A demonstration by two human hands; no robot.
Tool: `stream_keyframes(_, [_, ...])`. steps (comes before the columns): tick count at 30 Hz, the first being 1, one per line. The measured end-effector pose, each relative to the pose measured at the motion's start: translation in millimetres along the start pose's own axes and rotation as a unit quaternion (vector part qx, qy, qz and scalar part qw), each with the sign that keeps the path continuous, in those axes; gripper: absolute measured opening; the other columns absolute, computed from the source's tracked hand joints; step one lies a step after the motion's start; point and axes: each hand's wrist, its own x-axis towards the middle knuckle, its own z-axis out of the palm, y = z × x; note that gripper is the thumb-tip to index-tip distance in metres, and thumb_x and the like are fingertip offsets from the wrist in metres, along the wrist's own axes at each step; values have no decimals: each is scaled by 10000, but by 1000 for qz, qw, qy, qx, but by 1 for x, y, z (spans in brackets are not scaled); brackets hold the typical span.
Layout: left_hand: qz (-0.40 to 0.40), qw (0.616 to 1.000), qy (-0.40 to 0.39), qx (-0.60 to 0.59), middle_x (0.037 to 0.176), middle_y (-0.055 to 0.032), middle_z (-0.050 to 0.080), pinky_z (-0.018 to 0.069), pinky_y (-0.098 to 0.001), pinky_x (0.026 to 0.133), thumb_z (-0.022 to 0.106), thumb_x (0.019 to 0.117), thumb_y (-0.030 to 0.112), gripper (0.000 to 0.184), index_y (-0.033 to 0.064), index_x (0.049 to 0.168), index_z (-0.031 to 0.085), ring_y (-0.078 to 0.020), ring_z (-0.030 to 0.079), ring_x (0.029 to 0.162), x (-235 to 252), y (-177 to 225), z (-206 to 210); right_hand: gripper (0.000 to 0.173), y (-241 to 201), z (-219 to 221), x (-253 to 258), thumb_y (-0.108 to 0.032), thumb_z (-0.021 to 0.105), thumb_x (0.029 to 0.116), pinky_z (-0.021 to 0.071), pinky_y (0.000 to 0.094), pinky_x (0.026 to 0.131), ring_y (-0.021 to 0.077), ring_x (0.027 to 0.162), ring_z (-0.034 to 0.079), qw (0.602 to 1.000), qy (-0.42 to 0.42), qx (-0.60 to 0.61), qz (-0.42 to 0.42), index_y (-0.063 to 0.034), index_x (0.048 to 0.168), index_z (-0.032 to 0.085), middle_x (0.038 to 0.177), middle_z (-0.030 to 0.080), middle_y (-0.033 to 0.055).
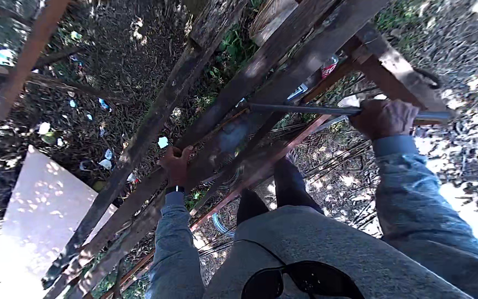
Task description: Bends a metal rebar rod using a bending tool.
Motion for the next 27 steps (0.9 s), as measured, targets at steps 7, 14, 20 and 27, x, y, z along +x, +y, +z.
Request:
stream_keyframes(7, [56, 998, -24, 34, 922, -162, 676, 530, -651, 765, 588, 826, 829, 774, 107, 1100, 646, -373, 663, 868, -9, -10, -6, 493, -56, 95, -152, -500, 552, 978, 473, 762, 724, 569, 958, 665, 981, 23, 118, 154, -23, 1025, 666, 980, 689, 331])
stream_keyframes(14, [68, 997, -32, 22, 1015, -170, 685, 487, -698, 836, 562, 774, 895, 843, 142, 1144, 646, -403, 650, 979, -9, -19, -9, 849, -146, 144, -262, -763, 227, 990, 522, 691, 833, 467, 1039, 692, 965, -6, 221, 141, -71, 1201, 671, 1056, 719, 256])
stream_keyframes(20, [71, 996, -36, 43, 963, -164, 679, 458, -714, 862, 505, 794, 910, 849, 140, 1127, 637, -401, 643, 953, 5, -15, -7, 688, -118, 148, -257, -567, 218, 1086, 516, 678, 870, 431, 994, 702, 957, -14, 285, 55, -68, 1143, 689, 1005, 723, 223])
stream_keyframes(27, [78, 995, -56, 33, 866, -130, 682, 482, -687, 837, 532, 853, 838, 774, 118, 1113, 643, -352, 663, 867, 11, -8, -6, 673, -213, 147, -294, -566, 229, 1092, 548, 640, 840, 432, 1031, 710, 948, -13, 255, 191, -55, 1268, 628, 1078, 722, 231])
